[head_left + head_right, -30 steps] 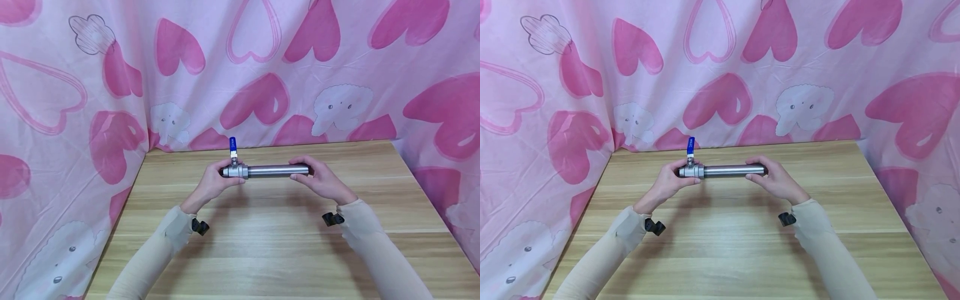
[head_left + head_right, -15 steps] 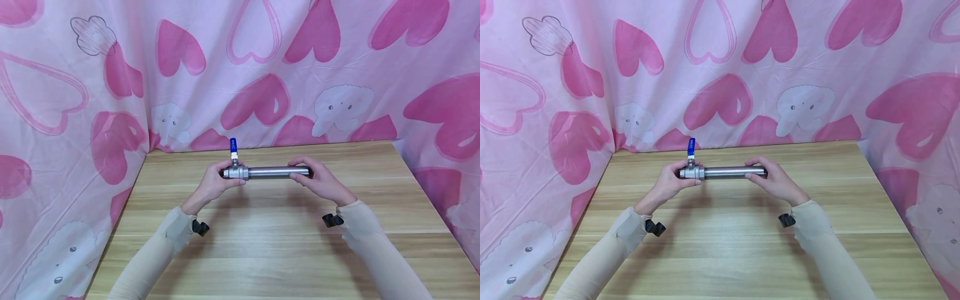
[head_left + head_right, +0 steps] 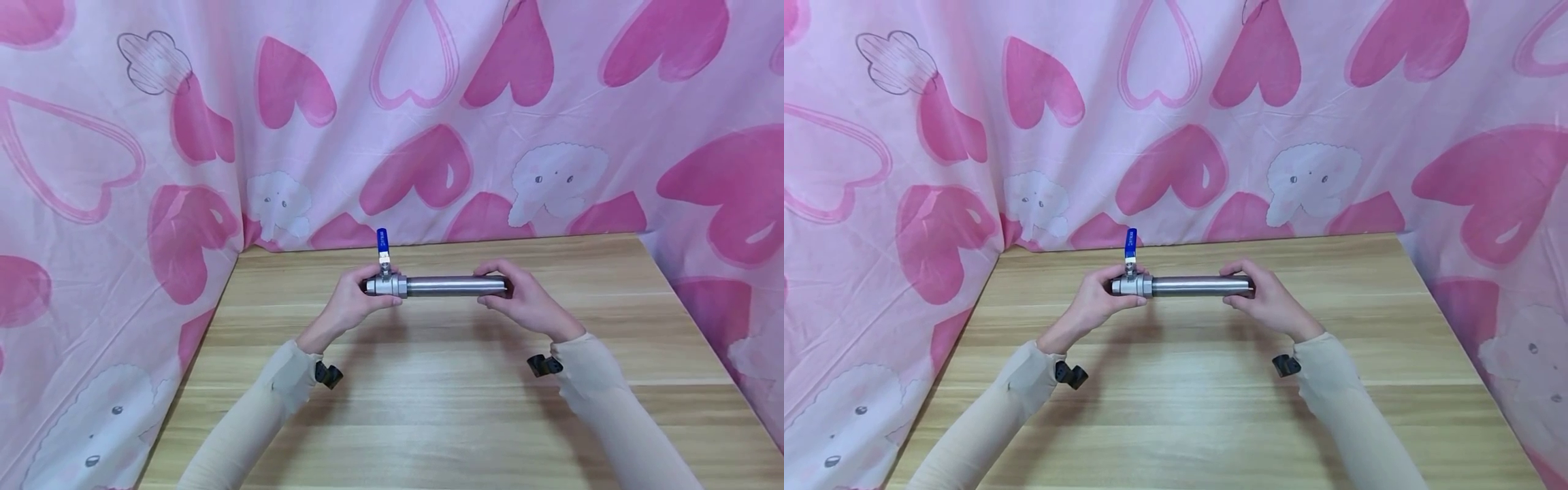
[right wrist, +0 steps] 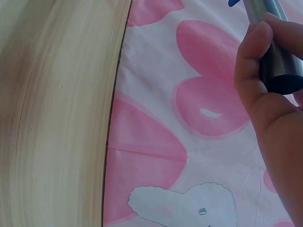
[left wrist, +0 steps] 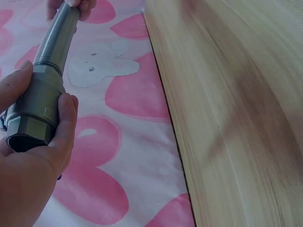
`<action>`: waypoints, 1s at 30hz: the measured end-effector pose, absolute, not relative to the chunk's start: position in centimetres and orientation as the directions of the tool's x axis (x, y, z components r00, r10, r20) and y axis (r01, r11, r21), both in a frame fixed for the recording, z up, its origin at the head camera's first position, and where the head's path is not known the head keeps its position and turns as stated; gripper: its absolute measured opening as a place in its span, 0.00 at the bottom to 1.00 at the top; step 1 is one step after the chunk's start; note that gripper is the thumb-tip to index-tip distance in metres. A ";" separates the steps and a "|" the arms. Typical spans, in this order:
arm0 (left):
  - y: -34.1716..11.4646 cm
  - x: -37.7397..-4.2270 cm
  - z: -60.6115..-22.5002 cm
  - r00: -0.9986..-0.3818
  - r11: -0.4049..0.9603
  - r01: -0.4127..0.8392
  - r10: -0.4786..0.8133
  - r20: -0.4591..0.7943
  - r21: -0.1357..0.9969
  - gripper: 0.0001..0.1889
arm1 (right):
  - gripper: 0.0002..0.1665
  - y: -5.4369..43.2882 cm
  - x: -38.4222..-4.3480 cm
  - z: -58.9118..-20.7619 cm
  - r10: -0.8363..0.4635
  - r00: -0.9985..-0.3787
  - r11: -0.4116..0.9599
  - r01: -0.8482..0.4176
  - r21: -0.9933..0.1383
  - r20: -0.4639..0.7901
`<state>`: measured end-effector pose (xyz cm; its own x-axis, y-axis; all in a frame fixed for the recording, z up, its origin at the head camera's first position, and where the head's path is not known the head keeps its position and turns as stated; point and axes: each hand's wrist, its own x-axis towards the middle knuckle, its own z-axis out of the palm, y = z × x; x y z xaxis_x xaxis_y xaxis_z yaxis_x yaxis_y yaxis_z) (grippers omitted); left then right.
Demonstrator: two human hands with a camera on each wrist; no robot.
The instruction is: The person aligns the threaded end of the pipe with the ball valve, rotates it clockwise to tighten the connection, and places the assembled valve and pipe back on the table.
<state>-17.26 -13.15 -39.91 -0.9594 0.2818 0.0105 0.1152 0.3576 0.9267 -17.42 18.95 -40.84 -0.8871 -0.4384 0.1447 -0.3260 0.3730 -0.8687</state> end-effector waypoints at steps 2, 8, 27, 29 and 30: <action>-13.2 -17.2 -40.0 -0.959 0.353 0.115 0.284 0.010 0.929 0.26 | 0.23 18.9 -17.4 -40.9 -0.438 -0.886 0.367 -0.328 -0.870 0.149; -13.2 -17.3 -40.1 -0.959 0.356 0.125 0.284 0.020 0.926 0.27 | 0.23 18.9 -17.4 -40.9 -0.440 -0.882 0.362 -0.346 -0.866 0.169; -13.0 -17.3 -39.8 -0.959 0.350 0.130 0.283 0.028 0.927 0.28 | 0.20 19.3 -17.5 -40.9 -0.416 -0.887 0.395 -0.377 -0.838 0.203; -13.0 -17.2 -39.8 -0.958 0.348 0.139 0.284 0.037 0.927 0.27 | 0.19 19.3 -17.5 -40.9 -0.415 -0.887 0.396 -0.375 -0.838 0.201; -13.0 -17.2 -39.8 -0.958 0.349 0.141 0.284 0.039 0.926 0.27 | 0.19 19.3 -17.5 -40.8 -0.415 -0.888 0.398 -0.374 -0.838 0.199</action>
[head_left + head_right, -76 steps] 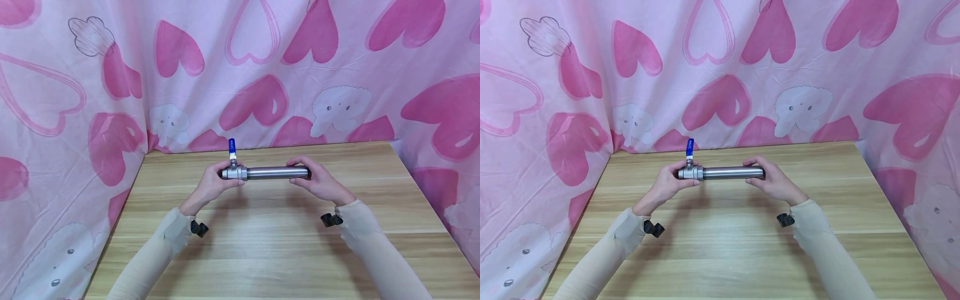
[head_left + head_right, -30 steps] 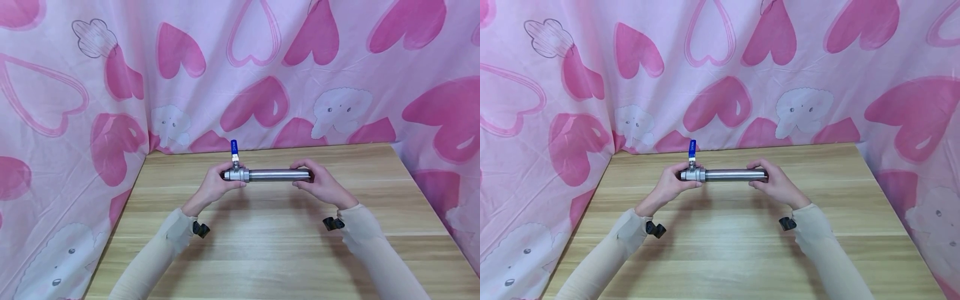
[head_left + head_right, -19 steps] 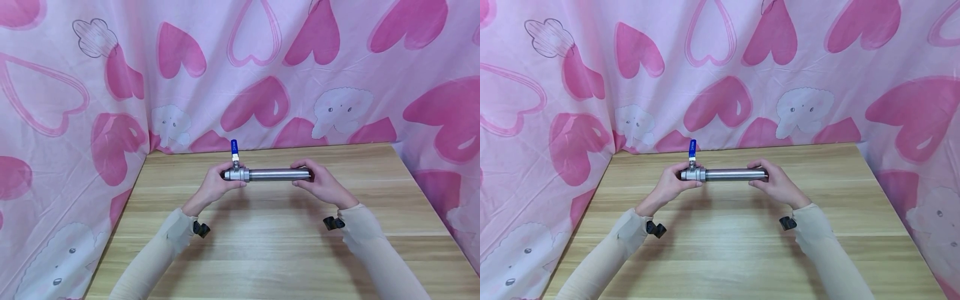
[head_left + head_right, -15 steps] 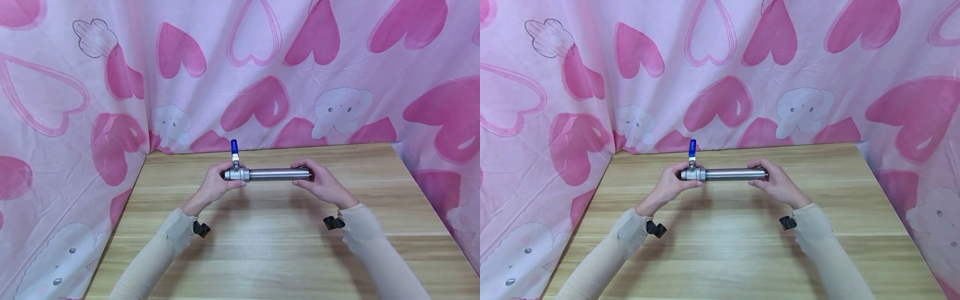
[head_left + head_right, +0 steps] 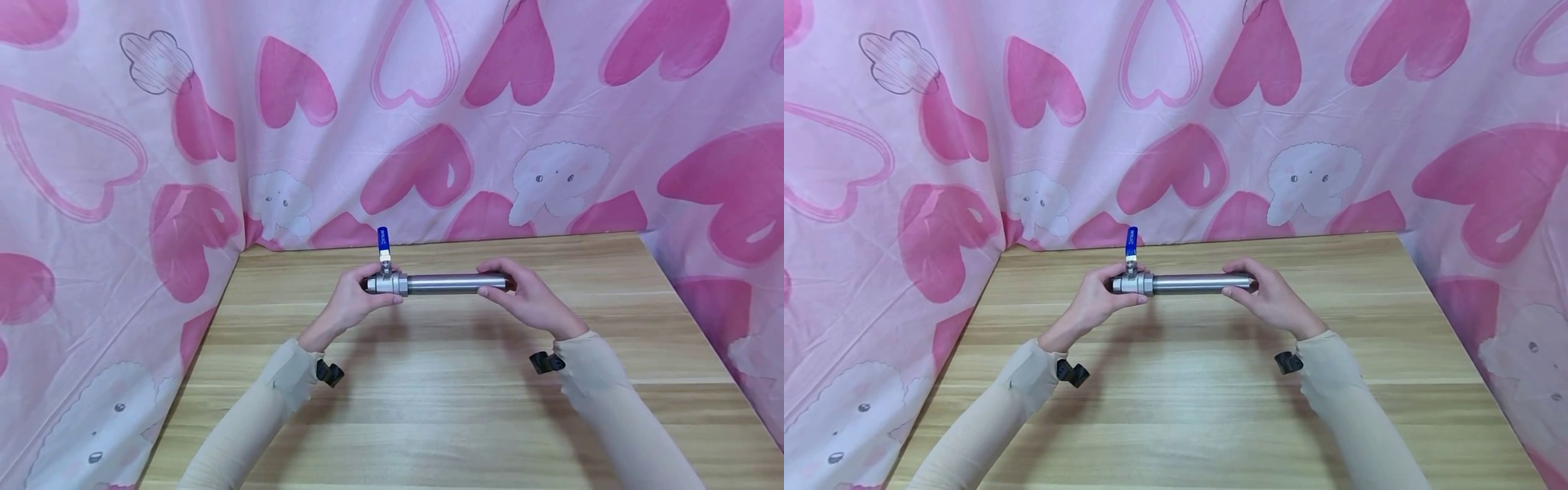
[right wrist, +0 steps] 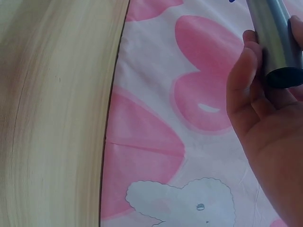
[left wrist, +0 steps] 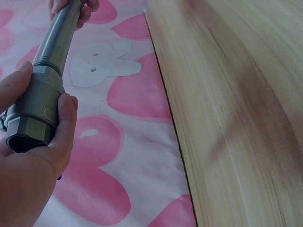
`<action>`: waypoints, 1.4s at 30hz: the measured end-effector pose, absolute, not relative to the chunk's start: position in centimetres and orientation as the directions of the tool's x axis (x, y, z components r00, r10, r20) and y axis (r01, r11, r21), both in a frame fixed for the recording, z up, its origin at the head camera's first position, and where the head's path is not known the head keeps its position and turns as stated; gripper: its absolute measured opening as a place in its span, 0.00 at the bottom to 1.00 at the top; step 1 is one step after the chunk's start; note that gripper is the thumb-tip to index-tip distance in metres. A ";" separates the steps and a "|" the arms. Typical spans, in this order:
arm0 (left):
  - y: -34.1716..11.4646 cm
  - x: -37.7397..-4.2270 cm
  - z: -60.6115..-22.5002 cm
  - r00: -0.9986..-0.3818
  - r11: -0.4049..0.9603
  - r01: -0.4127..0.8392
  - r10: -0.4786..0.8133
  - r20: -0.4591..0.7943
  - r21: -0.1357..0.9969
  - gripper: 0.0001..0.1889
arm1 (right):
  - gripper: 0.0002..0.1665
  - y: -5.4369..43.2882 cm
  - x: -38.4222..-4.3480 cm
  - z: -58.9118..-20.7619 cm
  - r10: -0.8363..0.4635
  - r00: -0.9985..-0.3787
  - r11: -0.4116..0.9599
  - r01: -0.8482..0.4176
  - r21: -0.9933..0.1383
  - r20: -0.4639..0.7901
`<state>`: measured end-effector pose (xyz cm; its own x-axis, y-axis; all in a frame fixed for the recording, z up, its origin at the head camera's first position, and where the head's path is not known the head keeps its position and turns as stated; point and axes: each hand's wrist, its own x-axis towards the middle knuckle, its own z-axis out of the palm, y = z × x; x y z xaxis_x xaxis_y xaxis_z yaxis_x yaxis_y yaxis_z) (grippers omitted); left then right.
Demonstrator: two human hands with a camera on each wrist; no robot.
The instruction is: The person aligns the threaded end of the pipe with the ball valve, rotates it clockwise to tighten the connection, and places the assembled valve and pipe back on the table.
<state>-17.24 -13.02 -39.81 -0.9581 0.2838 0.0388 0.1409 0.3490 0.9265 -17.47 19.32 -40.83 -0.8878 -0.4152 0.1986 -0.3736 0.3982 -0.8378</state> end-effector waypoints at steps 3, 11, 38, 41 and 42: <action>-13.2 -17.4 -40.1 -0.956 0.353 0.152 0.288 0.048 0.923 0.25 | 0.18 19.3 -17.4 -40.8 -0.413 -0.892 0.408 -0.363 -0.837 0.185; -13.2 -17.4 -40.2 -0.956 0.369 0.157 0.290 0.047 0.916 0.24 | 0.15 19.1 -17.4 -40.6 -0.414 -0.893 0.416 -0.358 -0.836 0.176; -13.0 -17.5 -40.3 -0.962 0.386 0.145 0.271 0.038 0.911 0.24 | 0.26 19.0 -17.5 -40.8 -0.431 -0.882 0.392 -0.373 -0.841 0.191; -13.0 -17.5 -40.4 -0.963 0.387 0.140 0.268 0.034 0.912 0.24 | 0.26 19.0 -17.5 -40.9 -0.433 -0.882 0.392 -0.373 -0.841 0.189; -13.0 -17.5 -40.4 -0.963 0.387 0.139 0.268 0.033 0.912 0.24 | 0.26 19.0 -17.5 -40.9 -0.433 -0.882 0.394 -0.370 -0.841 0.186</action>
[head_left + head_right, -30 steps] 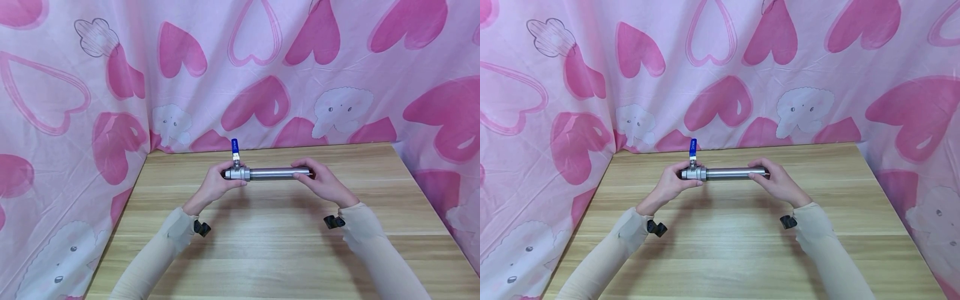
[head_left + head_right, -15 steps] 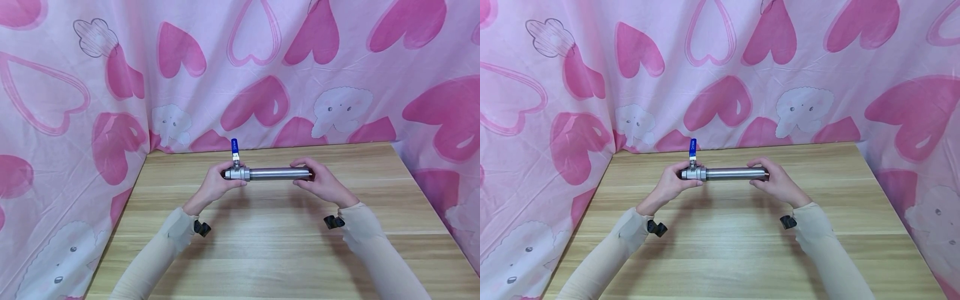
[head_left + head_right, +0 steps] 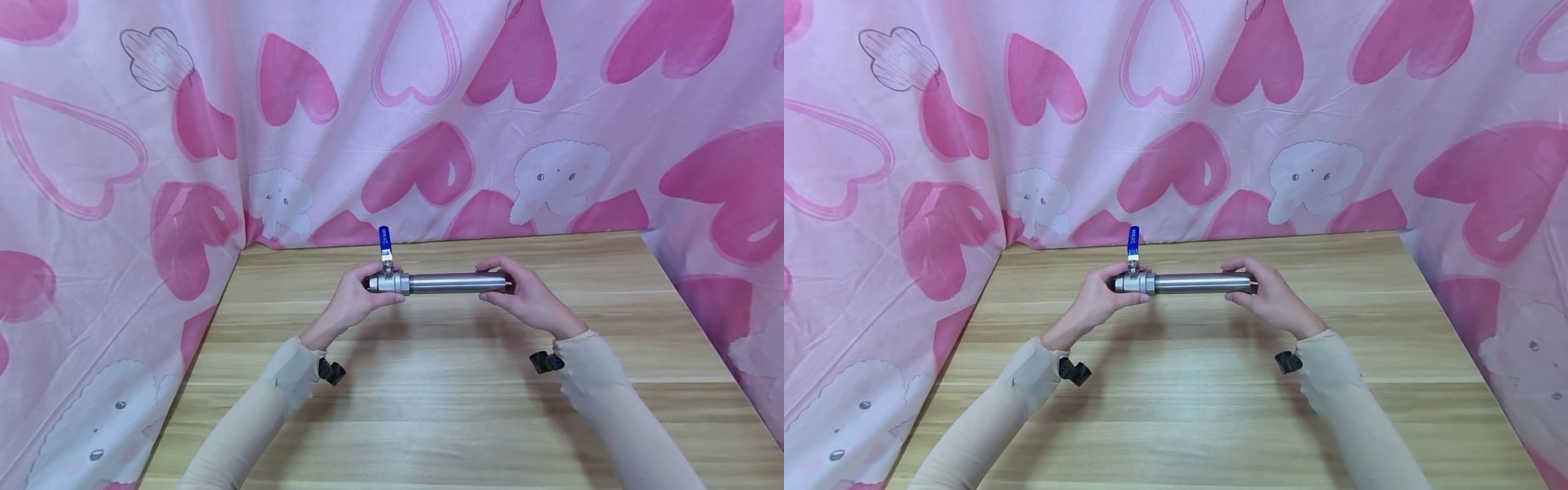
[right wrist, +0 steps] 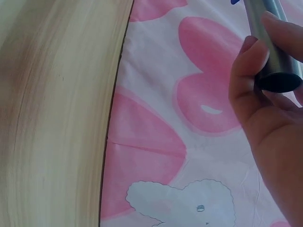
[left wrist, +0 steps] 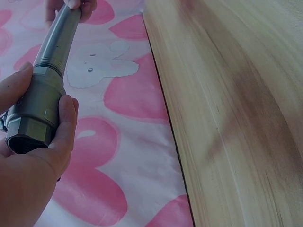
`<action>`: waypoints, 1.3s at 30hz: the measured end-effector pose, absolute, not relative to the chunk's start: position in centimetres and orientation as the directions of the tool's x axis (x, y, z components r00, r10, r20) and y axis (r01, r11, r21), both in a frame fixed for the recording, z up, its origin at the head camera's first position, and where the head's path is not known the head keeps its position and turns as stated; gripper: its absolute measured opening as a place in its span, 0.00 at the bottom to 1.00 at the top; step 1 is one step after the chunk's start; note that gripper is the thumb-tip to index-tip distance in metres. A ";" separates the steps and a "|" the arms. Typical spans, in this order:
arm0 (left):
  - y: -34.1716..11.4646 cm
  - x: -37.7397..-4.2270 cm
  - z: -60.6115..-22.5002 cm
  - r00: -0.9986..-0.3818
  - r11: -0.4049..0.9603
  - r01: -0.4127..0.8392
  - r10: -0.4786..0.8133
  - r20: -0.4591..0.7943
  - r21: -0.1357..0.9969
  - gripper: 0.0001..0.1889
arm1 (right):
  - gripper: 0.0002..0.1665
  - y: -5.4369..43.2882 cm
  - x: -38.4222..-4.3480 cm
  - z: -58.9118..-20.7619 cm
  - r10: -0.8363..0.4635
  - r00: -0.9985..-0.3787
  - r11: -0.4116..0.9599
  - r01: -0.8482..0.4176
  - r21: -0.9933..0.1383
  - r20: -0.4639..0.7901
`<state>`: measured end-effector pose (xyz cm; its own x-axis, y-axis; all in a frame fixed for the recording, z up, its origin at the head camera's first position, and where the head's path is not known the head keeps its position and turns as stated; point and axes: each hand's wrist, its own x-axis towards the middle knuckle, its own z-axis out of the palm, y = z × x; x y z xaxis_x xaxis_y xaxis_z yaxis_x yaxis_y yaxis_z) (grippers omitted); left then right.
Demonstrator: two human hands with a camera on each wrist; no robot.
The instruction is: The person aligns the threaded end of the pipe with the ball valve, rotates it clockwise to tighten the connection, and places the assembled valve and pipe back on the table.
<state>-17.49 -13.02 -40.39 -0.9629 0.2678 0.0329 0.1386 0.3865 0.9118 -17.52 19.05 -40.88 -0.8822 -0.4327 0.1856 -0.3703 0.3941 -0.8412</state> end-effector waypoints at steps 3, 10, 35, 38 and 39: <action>-13.0 -17.5 -40.4 -0.962 0.384 0.140 0.271 0.033 0.913 0.25 | 0.26 19.1 -17.6 -40.9 -0.431 -0.884 0.401 -0.367 -0.840 0.180; -13.1 -17.5 -40.3 -0.961 0.379 0.137 0.274 0.031 0.915 0.25 | 0.24 19.1 -17.6 -41.0 -0.432 -0.880 0.400 -0.385 -0.832 0.199; -12.9 -17.4 -40.1 -0.963 0.379 0.128 0.270 0.022 0.916 0.24 | 0.16 19.2 -17.5 -40.9 -0.413 -0.894 0.440 -0.363 -0.821 0.174; -12.9 -17.5 -40.1 -0.964 0.378 0.122 0.267 0.019 0.918 0.25 | 0.16 19.1 -17.5 -40.9 -0.411 -0.896 0.435 -0.355 -0.827 0.168; -12.9 -17.5 -40.1 -0.964 0.378 0.121 0.266 0.017 0.918 0.25 | 0.16 19.1 -17.4 -40.8 -0.410 -0.897 0.433 -0.352 -0.830 0.166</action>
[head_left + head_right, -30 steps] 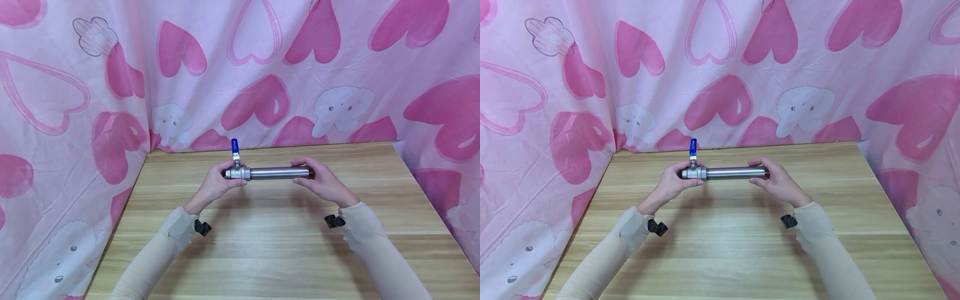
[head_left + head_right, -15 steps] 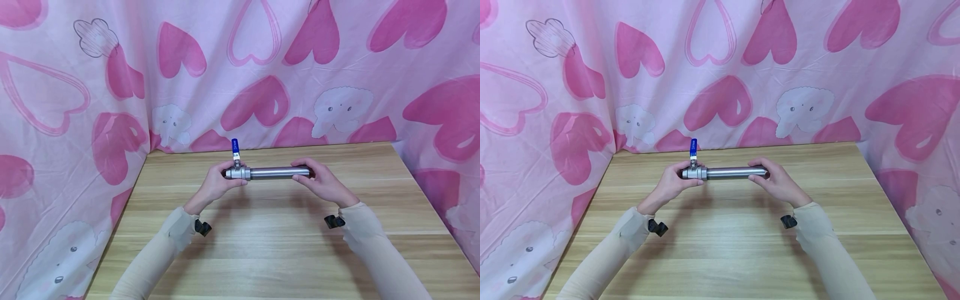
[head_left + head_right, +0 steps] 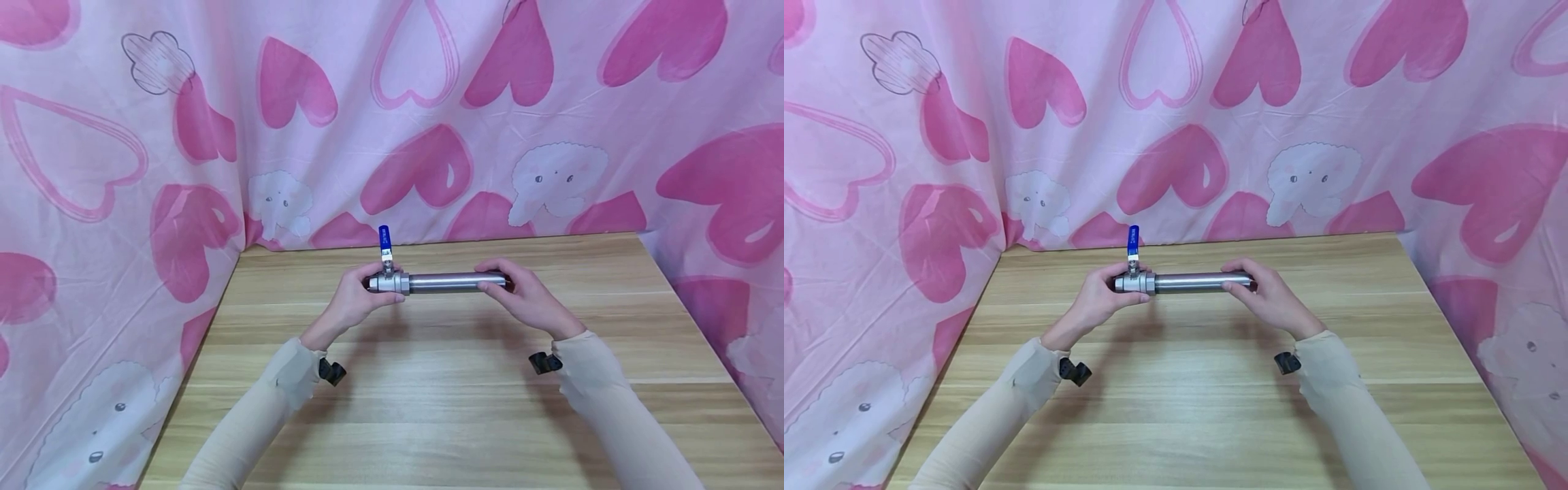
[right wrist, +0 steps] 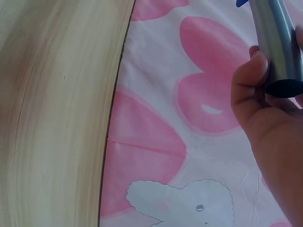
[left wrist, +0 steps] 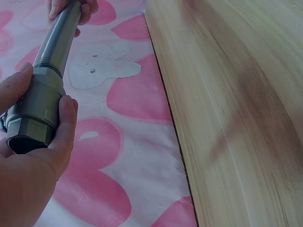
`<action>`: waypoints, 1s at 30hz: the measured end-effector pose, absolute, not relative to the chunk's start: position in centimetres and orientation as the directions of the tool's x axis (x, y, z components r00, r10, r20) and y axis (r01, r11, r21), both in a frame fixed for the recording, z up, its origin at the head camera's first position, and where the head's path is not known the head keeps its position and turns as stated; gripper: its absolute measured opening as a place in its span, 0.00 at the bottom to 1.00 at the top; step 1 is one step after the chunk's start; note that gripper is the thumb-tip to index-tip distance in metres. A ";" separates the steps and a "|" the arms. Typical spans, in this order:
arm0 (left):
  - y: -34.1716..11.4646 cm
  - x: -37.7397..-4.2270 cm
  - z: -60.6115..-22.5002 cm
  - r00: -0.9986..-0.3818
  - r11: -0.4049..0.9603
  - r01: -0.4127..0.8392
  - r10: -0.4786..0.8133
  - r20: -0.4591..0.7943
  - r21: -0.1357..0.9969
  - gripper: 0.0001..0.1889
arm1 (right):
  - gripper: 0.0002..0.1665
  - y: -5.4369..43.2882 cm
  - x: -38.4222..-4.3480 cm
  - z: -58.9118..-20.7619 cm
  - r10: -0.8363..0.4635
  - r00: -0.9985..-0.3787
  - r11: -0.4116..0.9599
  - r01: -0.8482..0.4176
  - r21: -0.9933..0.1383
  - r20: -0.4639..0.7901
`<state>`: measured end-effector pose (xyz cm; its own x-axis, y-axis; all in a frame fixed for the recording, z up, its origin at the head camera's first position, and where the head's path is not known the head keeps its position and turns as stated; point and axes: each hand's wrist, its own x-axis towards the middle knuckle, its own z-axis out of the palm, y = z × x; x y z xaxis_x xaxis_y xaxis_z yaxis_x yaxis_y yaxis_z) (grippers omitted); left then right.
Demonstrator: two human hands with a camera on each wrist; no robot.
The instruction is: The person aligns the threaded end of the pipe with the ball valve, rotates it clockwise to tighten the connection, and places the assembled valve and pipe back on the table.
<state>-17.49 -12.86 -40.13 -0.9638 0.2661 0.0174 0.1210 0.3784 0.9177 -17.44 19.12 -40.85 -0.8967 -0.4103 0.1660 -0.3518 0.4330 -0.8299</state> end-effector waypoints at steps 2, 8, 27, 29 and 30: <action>-12.8 -17.5 -40.1 -0.964 0.379 0.119 0.265 0.016 0.917 0.25 | 0.19 19.1 -17.4 -40.8 -0.407 -0.899 0.431 -0.346 -0.833 0.163; -12.8 -17.5 -40.1 -0.964 0.377 0.118 0.264 0.015 0.919 0.25 | 0.27 19.0 -17.4 -40.7 -0.401 -0.895 0.437 -0.373 -0.818 0.194; -12.5 -17.3 -39.8 -0.962 0.372 0.122 0.271 0.019 0.920 0.24 | 0.25 19.2 -17.3 -41.0 -0.380 -0.890 0.434 -0.413 -0.801 0.253; -12.5 -17.3 -39.8 -0.963 0.374 0.123 0.268 0.020 0.919 0.24 | 0.25 19.2 -17.3 -41.0 -0.382 -0.889 0.441 -0.414 -0.796 0.250; -12.5 -17.3 -39.8 -0.964 0.374 0.124 0.266 0.021 0.919 0.24 | 0.25 19.2 -17.3 -41.0 -0.383 -0.889 0.444 -0.415 -0.794 0.250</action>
<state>-17.30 -12.49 -39.84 -0.9636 0.2665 0.0212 0.1238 0.3745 0.9189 -17.28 19.23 -40.98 -0.8893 -0.3828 0.2504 -0.4149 0.4445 -0.7939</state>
